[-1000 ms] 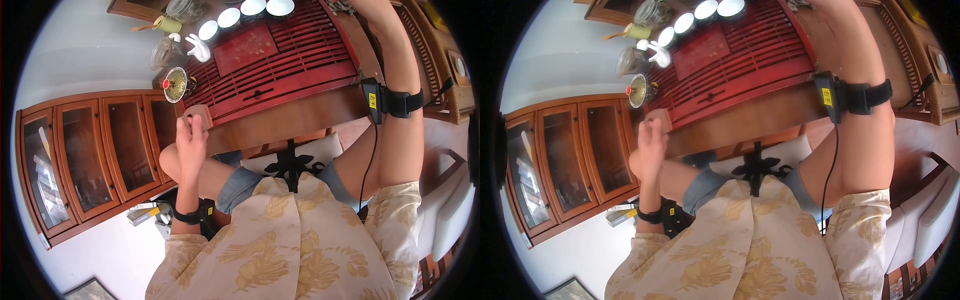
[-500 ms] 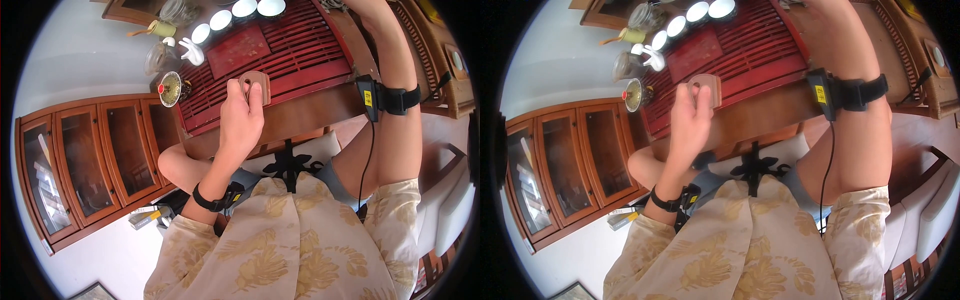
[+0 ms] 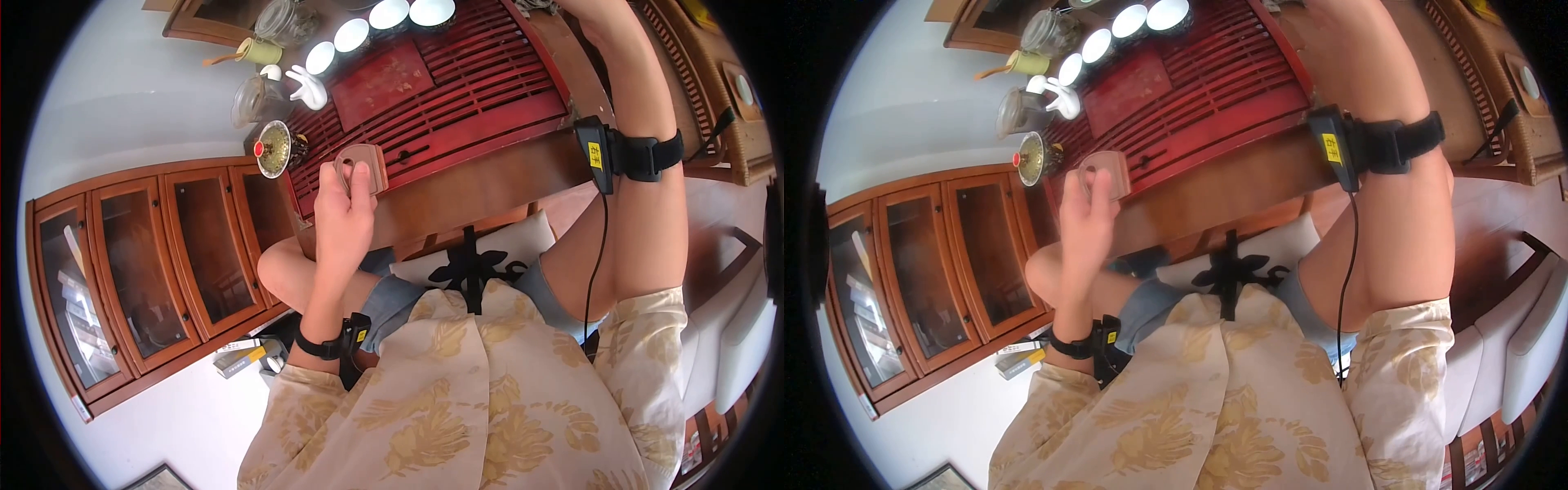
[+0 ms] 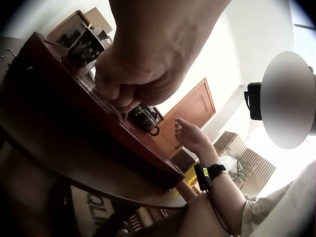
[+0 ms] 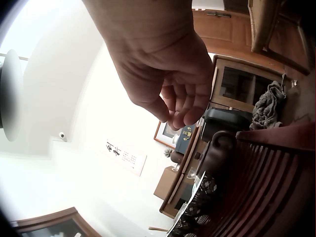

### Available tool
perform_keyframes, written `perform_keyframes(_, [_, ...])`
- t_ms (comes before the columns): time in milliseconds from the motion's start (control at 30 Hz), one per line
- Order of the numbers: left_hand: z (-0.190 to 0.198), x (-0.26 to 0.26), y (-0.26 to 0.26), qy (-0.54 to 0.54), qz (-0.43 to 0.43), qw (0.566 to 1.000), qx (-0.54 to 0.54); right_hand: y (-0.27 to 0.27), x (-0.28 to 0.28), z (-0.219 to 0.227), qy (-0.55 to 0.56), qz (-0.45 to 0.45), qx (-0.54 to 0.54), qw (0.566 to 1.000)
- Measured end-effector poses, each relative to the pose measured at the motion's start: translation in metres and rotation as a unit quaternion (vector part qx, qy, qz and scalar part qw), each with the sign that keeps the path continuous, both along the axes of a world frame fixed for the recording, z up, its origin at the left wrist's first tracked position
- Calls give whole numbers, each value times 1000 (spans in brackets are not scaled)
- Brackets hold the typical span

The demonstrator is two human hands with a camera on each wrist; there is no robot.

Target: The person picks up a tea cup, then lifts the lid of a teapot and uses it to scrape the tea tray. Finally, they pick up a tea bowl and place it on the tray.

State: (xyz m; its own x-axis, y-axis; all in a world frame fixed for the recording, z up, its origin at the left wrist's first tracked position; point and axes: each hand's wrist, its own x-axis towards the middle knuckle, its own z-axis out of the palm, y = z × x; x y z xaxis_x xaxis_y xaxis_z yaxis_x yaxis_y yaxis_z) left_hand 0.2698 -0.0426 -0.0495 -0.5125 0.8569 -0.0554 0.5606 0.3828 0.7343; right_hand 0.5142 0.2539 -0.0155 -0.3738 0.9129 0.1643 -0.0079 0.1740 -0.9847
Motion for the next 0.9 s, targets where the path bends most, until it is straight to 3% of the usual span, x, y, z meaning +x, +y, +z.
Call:
perform_keyframes(67, [-5, 7, 3, -32, -11, 999, 4, 0, 0, 0, -3, -2, -1, 1000])
perform_keyframes(167, [-10, 21, 15, 29, -54, 998, 26, 0, -2, 0, 0, -4, 5, 1000])
perform_keyframes(467, [-1, 61, 53, 56, -123, 991, -20, 3, 0, -1, 9, 2, 9, 1000])
perform_keyframes(600, [3, 76, 65, 108, -161, 981, 26, 1, -1, 1, 11, -3, 0, 1000])
perform_keyframes(900, [-1, 104, 93, 114, -195, 974, 24, 4, 3, -1, 20, 17, -12, 1000])
